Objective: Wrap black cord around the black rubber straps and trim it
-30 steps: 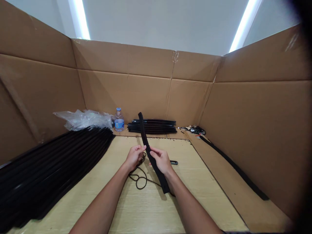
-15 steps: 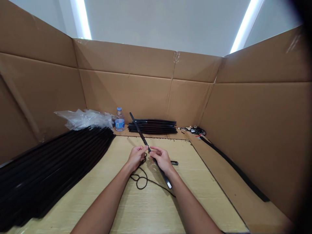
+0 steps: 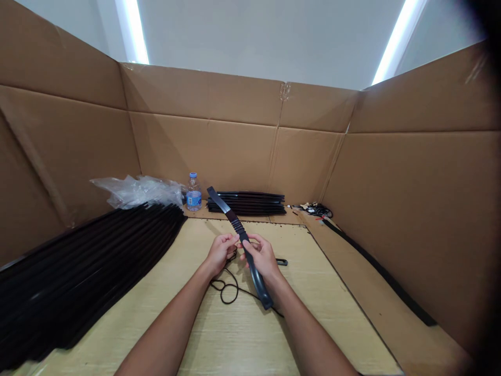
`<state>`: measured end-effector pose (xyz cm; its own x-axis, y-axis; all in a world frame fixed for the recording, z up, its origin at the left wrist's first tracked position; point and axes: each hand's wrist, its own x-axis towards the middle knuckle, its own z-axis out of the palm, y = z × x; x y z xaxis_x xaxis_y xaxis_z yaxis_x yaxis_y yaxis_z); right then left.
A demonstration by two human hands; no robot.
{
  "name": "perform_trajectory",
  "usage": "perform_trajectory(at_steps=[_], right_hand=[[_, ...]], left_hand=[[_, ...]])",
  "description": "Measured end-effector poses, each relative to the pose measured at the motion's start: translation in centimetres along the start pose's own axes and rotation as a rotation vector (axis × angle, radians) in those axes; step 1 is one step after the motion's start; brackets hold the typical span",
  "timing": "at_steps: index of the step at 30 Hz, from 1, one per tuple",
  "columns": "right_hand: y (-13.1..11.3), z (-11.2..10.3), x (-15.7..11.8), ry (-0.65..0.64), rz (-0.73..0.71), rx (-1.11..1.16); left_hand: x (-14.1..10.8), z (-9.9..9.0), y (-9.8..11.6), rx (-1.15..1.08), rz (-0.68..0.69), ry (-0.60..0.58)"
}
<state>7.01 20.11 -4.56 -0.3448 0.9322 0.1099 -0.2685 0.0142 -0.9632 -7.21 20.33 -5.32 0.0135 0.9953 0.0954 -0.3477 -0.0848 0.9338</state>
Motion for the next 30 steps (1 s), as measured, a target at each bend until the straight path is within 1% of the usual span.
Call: perform_trajectory(at_steps=[5, 7, 10, 12, 15, 16, 18, 20, 22, 25, 30], right_hand=[[-0.4, 0.0, 0.2, 0.017, 0.097, 0.136], [-0.6, 0.1, 0.2, 0.015, 0.099, 0.132], [-0.6, 0.1, 0.0, 0.000, 0.101, 0.111], [-0.6, 0.0, -0.2, -0.057, 0.117, 0.077], [-0.5, -0.1, -0.4, -0.163, 0.076, 0.020], [-0.5, -0.1, -0.5, -0.168, 0.049, 0.008], [-0.4, 0.0, -0.6, -0.136, 0.016, 0.010], [-0.3, 0.2, -0.9, -0.115, 0.020, 0.030], [-0.4, 0.5, -1.0, -0.122, 0.031, 0.049], [-0.6, 0.6, -1.0, -0.141, 0.029, 0.065], [-0.9, 0.3, -0.6, -0.111, 0.082, 0.159]], left_hand=[[0.0, 0.3, 0.0, -0.018, 0.030, 0.043], [0.1, 0.2, -0.1, -0.030, 0.036, 0.043], [0.2, 0.0, 0.0, -0.031, 0.024, 0.013], [0.1, -0.2, 0.0, -0.016, 0.013, -0.012], [0.0, -0.4, 0.1, -0.010, -0.008, -0.067], [-0.1, -0.5, 0.2, -0.015, -0.011, -0.086], [-0.2, -0.5, 0.3, -0.025, -0.007, -0.111], [-0.3, -0.4, 0.4, -0.023, -0.003, -0.116], [-0.4, -0.3, 0.5, -0.015, -0.005, -0.112], [-0.4, -0.3, 0.6, -0.021, 0.002, -0.072], [-0.2, -0.3, 0.4, -0.047, 0.026, 0.009]])
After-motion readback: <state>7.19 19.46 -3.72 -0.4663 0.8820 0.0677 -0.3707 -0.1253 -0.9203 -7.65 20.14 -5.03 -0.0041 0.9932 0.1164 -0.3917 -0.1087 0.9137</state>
